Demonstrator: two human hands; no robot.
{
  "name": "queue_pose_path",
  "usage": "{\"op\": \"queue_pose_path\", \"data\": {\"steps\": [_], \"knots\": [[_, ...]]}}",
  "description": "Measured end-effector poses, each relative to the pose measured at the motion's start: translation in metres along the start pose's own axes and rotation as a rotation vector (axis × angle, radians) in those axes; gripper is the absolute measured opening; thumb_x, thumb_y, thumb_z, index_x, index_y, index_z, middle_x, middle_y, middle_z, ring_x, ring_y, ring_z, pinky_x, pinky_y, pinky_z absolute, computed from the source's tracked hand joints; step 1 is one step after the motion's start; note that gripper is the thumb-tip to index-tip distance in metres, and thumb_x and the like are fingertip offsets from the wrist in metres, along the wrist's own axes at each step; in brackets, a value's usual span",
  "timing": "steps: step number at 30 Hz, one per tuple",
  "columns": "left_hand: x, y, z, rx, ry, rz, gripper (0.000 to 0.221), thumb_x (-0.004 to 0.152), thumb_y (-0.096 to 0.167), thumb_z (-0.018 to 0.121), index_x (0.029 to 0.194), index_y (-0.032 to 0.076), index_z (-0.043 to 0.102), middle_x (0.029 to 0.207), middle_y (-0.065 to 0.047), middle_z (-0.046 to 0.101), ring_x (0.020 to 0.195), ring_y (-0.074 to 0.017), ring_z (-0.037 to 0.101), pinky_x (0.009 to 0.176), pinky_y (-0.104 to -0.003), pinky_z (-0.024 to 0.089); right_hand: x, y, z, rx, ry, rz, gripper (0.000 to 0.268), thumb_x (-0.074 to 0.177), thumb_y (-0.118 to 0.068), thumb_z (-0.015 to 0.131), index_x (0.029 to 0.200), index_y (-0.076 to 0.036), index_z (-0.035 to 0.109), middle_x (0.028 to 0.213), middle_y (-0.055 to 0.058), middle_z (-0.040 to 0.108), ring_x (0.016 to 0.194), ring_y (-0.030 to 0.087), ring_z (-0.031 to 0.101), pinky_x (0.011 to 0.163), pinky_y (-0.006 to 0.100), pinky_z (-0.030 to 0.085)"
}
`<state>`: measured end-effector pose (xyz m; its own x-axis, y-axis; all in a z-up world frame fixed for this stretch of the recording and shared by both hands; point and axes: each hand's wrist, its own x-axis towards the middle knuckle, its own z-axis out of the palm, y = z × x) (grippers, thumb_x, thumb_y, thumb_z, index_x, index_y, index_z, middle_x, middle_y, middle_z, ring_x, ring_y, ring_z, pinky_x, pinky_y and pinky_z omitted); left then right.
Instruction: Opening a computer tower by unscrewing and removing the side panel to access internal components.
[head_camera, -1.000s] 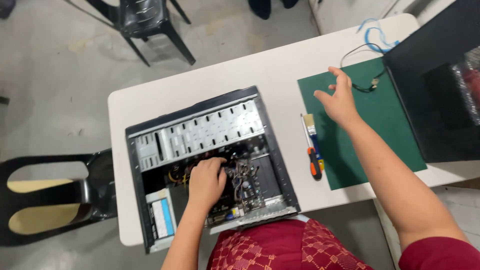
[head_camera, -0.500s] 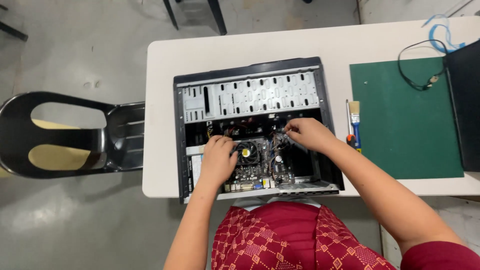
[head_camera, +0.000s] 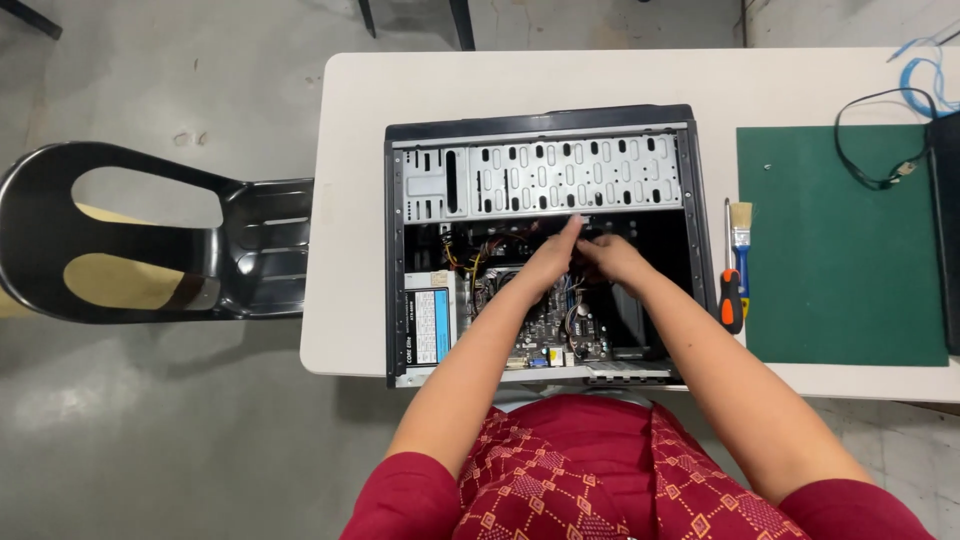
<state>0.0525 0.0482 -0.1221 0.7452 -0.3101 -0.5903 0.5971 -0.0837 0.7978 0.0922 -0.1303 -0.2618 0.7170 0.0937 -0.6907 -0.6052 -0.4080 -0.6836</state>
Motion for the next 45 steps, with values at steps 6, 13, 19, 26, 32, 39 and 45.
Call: {"op": "queue_pose_path", "data": {"steps": [6,13,19,26,32,39,45], "knots": [[0.01,0.005,0.023,0.062,0.124,-0.105,0.107,0.089,0.089,0.029,0.134,-0.004,0.057,0.12,-0.023,0.068,0.131,-0.0329,0.057,0.121,-0.049,0.035,0.011,0.006,0.009,0.1,0.049,0.114,0.043,0.105,-0.032,0.059,0.127,0.005,0.063,0.099,0.022,0.074,0.091,0.031,0.076,0.08,0.045,0.062],[0.036,-0.012,0.017,-0.143,0.152,-0.086,0.11,0.09,0.081,0.045,0.151,-0.01,0.038,0.155,-0.03,0.041,0.148,-0.0348,0.038,0.125,-0.049,0.027,-0.06,-0.053,0.008,-0.581,0.087,-0.185,0.05,0.106,-0.031,0.045,0.122,0.01,0.069,0.115,0.031,0.072,0.118,0.043,0.065,0.103,0.052,0.051],[-0.001,0.023,0.032,-0.363,0.244,-0.069,0.105,0.087,0.065,0.061,0.151,-0.015,0.036,0.154,-0.031,0.039,0.149,-0.0358,0.035,0.124,-0.049,0.03,-0.05,-0.035,0.02,-1.013,0.273,-0.442,0.032,0.099,-0.014,0.05,0.09,0.006,0.074,0.077,0.021,0.073,0.082,0.035,0.075,0.073,0.038,0.061],[0.022,-0.001,0.032,-0.436,0.319,-0.037,0.105,0.086,0.06,0.07,0.148,-0.018,0.037,0.15,-0.03,0.043,0.144,-0.0336,0.042,0.119,-0.047,0.036,-0.045,-0.026,0.024,-0.981,0.291,-0.438,0.032,0.098,-0.014,0.052,0.086,0.006,0.073,0.073,0.022,0.071,0.079,0.037,0.075,0.067,0.04,0.061],[0.033,-0.014,0.03,-0.455,0.343,-0.023,0.108,0.083,0.061,0.074,0.148,-0.017,0.038,0.149,-0.029,0.045,0.141,-0.033,0.045,0.116,-0.046,0.04,-0.018,0.003,0.024,-0.935,0.223,-0.445,0.034,0.094,-0.012,0.051,0.078,0.007,0.074,0.067,0.023,0.069,0.076,0.042,0.074,0.064,0.047,0.06],[0.0,0.018,0.028,-0.388,0.291,-0.083,0.112,0.084,0.065,0.067,0.155,-0.014,0.028,0.155,-0.03,0.039,0.147,-0.0358,0.039,0.119,-0.05,0.035,-0.086,-0.046,0.023,-0.823,0.136,-0.24,0.041,0.094,-0.025,0.054,0.088,0.009,0.077,0.081,0.031,0.073,0.093,0.047,0.073,0.077,0.055,0.06],[0.072,-0.049,0.002,0.074,0.17,-0.074,0.122,0.082,0.085,0.06,0.156,-0.007,0.032,0.158,-0.025,0.04,0.149,-0.0321,0.037,0.121,-0.047,0.034,-0.047,-0.023,-0.028,-0.525,0.198,-0.126,0.047,0.099,-0.031,0.052,0.11,0.011,0.073,0.102,0.032,0.073,0.108,0.048,0.067,0.091,0.057,0.054]]}}
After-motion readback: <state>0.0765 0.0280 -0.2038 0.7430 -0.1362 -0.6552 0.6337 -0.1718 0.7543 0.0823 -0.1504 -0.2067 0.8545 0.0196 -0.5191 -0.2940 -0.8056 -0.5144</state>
